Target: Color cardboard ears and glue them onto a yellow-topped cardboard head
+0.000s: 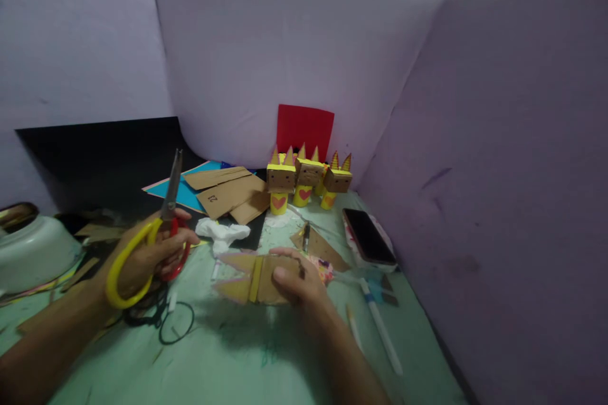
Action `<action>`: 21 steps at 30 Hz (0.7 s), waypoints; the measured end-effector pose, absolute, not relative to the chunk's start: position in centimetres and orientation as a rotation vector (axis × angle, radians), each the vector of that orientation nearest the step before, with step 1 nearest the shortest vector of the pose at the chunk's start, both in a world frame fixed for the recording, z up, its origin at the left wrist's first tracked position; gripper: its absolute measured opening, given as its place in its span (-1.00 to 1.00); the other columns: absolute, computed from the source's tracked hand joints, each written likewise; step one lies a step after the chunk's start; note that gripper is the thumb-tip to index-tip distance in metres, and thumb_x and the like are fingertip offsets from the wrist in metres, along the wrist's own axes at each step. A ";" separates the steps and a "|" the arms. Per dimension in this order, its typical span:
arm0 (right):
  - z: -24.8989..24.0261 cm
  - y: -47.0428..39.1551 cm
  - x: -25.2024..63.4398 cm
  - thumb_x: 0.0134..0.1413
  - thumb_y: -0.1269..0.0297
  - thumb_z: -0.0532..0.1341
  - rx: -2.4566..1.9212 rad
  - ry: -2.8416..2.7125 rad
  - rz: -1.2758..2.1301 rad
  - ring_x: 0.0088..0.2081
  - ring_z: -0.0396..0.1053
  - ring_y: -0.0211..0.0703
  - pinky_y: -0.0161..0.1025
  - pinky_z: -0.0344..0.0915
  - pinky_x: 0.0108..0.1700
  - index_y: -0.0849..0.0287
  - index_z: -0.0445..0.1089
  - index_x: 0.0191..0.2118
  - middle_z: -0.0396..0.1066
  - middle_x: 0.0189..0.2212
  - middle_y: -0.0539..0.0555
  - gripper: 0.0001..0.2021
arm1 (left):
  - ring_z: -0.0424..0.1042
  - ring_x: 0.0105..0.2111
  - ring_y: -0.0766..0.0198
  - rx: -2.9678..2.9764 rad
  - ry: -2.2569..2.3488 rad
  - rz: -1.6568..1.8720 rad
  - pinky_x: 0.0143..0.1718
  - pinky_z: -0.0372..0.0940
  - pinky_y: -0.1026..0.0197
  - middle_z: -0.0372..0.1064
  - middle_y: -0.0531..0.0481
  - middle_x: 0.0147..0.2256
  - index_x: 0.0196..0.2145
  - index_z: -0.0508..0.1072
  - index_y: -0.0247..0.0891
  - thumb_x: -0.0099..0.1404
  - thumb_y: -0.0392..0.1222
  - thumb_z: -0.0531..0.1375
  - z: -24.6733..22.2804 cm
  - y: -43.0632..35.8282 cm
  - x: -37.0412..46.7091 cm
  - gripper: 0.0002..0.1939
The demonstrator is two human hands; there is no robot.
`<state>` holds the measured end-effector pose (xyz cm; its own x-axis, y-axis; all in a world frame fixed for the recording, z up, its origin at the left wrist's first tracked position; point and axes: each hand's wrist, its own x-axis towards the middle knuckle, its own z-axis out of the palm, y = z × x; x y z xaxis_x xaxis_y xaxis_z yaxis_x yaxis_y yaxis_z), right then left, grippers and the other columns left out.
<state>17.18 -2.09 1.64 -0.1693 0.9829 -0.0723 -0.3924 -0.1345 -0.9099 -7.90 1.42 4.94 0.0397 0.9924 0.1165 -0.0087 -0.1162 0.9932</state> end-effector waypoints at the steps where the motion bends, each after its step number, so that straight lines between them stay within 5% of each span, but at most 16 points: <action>1: 1.6 -2.1 17.2 -0.30 0.15 0.42 -0.907 -0.964 1.576 -0.35 0.46 -0.10 -0.25 0.33 -0.32 0.18 0.42 -0.17 0.50 -0.36 0.06 -0.53 | 0.05 -0.76 0.52 1.295 1.068 1.239 -0.79 0.04 0.42 0.37 0.12 -0.49 -0.15 0.18 -0.17 0.12 -0.07 0.24 4.9 1.6 -7.6 -0.60; 9: 1.5 -2.4 17.4 -0.24 0.17 0.39 -0.941 -1.170 1.846 -0.21 0.41 -0.04 -0.16 0.26 -0.17 0.17 0.38 -0.09 0.46 -0.22 0.09 -0.51 | 0.05 -0.81 0.51 1.202 0.876 0.660 -0.82 0.01 0.41 0.40 0.05 -0.52 -0.30 0.26 -0.23 0.08 0.03 0.24 4.2 0.1 -5.5 -0.64; 16: 2.1 -2.8 16.6 -0.27 0.29 0.41 -0.921 -1.240 1.983 -0.03 0.31 -0.06 -0.14 0.12 0.04 0.05 0.33 0.02 0.39 -0.09 0.01 -0.40 | 0.01 -0.86 0.43 1.409 0.884 0.344 -0.87 -0.05 0.39 0.07 0.24 -0.78 -0.41 0.27 -0.20 0.10 0.19 0.17 4.6 -0.5 -3.1 -0.62; 21: 1.9 -2.8 16.6 -0.32 0.31 0.45 -0.968 -1.248 1.888 0.10 0.20 0.01 -0.08 -0.02 0.16 0.07 0.33 0.02 0.35 -0.03 0.03 -0.35 | 0.02 -0.87 0.41 1.425 0.953 0.294 -0.89 -0.07 0.40 0.04 0.26 -0.82 -0.40 0.26 -0.20 -0.01 0.18 0.23 4.6 -0.6 -2.2 -0.58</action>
<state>16.64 -2.78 1.86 -0.5026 0.8368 -0.2172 -0.1283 -0.3206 -0.9385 -2.17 -0.62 4.57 0.6161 0.6908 -0.3785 0.3575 0.1830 0.9158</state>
